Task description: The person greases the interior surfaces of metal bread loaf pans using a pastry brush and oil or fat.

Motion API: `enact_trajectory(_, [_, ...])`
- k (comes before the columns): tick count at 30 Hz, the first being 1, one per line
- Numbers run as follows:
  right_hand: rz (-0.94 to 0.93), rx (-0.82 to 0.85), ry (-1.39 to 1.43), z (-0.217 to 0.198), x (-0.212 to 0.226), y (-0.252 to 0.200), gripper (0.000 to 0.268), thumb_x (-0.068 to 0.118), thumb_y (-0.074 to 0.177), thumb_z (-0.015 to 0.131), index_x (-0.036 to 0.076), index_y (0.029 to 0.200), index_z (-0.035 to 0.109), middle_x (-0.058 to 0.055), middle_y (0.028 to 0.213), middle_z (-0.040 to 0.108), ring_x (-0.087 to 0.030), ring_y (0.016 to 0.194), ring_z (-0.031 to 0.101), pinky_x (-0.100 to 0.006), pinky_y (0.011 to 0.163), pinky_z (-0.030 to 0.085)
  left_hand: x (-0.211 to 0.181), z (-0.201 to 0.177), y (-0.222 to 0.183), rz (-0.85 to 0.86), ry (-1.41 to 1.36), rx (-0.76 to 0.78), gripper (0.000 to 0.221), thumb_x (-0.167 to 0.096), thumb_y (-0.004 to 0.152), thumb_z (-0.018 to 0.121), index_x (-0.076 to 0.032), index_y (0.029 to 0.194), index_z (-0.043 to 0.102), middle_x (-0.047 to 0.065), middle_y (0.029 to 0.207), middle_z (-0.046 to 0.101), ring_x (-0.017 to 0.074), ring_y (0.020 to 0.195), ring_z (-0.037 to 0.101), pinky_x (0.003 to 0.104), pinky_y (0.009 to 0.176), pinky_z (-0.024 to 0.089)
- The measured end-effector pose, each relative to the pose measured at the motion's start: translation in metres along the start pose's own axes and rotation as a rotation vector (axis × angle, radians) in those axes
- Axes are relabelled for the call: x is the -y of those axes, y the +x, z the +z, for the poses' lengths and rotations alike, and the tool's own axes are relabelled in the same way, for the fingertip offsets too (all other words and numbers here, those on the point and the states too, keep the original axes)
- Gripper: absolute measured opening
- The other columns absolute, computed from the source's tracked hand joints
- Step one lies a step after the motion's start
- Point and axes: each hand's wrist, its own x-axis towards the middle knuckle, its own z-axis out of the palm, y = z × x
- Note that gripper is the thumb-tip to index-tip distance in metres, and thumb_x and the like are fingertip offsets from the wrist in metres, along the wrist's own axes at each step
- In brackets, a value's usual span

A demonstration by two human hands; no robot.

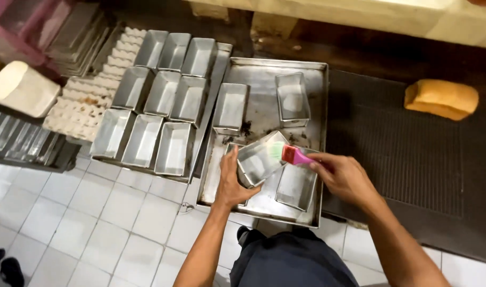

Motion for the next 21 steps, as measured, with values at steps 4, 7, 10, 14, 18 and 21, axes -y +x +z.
enact_trajectory(4, [-0.077, 0.011, -0.399, 0.008, 0.005, 0.020, 0.028, 0.028, 0.093, 0.065, 0.022, 0.118, 0.075, -0.015, 0.082, 0.074, -0.035, 0.075, 0.070, -0.048, 0.068, 0.055, -0.030, 0.005, 0.010, 0.294, -0.159, -0.046, 0.125, -0.021, 0.061, 0.097, -0.019, 0.162, 0.024, 0.018, 0.148, 0.044, 0.0427, 0.138, 0.046, 0.055, 0.115, 0.043])
enact_trajectory(7, [-0.256, 0.194, -0.451, 0.027, -0.007, 0.016, 0.017, 0.026, 0.092, 0.062, 0.016, 0.101, 0.074, -0.014, 0.079, 0.071, -0.035, 0.075, 0.071, -0.049, 0.068, 0.057, -0.034, 0.013, 0.014, 0.258, -0.115, 0.052, 0.125, -0.022, 0.051, 0.097, -0.021, 0.156, 0.031, 0.021, 0.147, 0.045, 0.0445, 0.133, 0.046, 0.056, 0.110, 0.045])
enact_trajectory(10, [-0.325, 0.315, -0.566, 0.014, 0.003, 0.019, 0.015, 0.026, 0.090, 0.062, 0.021, 0.098, 0.074, -0.011, 0.078, 0.070, -0.032, 0.075, 0.071, -0.048, 0.066, 0.058, -0.037, 0.009, 0.022, 0.284, -0.119, 0.022, 0.123, -0.023, 0.053, 0.097, -0.019, 0.156, 0.031, 0.021, 0.147, 0.045, 0.0454, 0.135, 0.047, 0.057, 0.113, 0.044])
enact_trajectory(14, [-0.126, 0.152, -0.765, -0.015, 0.019, 0.016, 0.032, 0.024, 0.094, 0.058, 0.032, 0.122, 0.071, -0.010, 0.084, 0.071, -0.031, 0.072, 0.071, -0.048, 0.059, 0.058, -0.050, 0.001, 0.026, 0.359, -0.131, -0.026, 0.121, -0.024, 0.059, 0.098, -0.020, 0.158, 0.028, 0.019, 0.149, 0.046, 0.0417, 0.135, 0.049, 0.055, 0.115, 0.044])
enact_trajectory(18, [-0.523, 0.036, -0.648, -0.001, 0.009, 0.004, 0.038, 0.017, 0.088, 0.058, 0.029, 0.121, 0.069, -0.009, 0.087, 0.073, -0.029, 0.062, 0.070, -0.043, 0.053, 0.057, -0.054, 0.001, 0.032, 0.316, -0.156, 0.028, 0.120, -0.024, 0.058, 0.097, -0.020, 0.157, 0.030, 0.021, 0.148, 0.046, 0.0422, 0.136, 0.050, 0.053, 0.112, 0.047])
enact_trajectory(21, [-0.608, 0.023, -0.696, -0.022, 0.034, 0.009, 0.047, 0.011, 0.087, 0.056, 0.023, 0.131, 0.068, -0.013, 0.086, 0.073, -0.029, 0.054, 0.069, -0.042, 0.045, 0.056, -0.053, -0.003, 0.040, 0.351, -0.155, 0.042, 0.120, -0.027, 0.058, 0.099, -0.023, 0.157, 0.030, 0.020, 0.149, 0.046, 0.0406, 0.137, 0.050, 0.052, 0.112, 0.048])
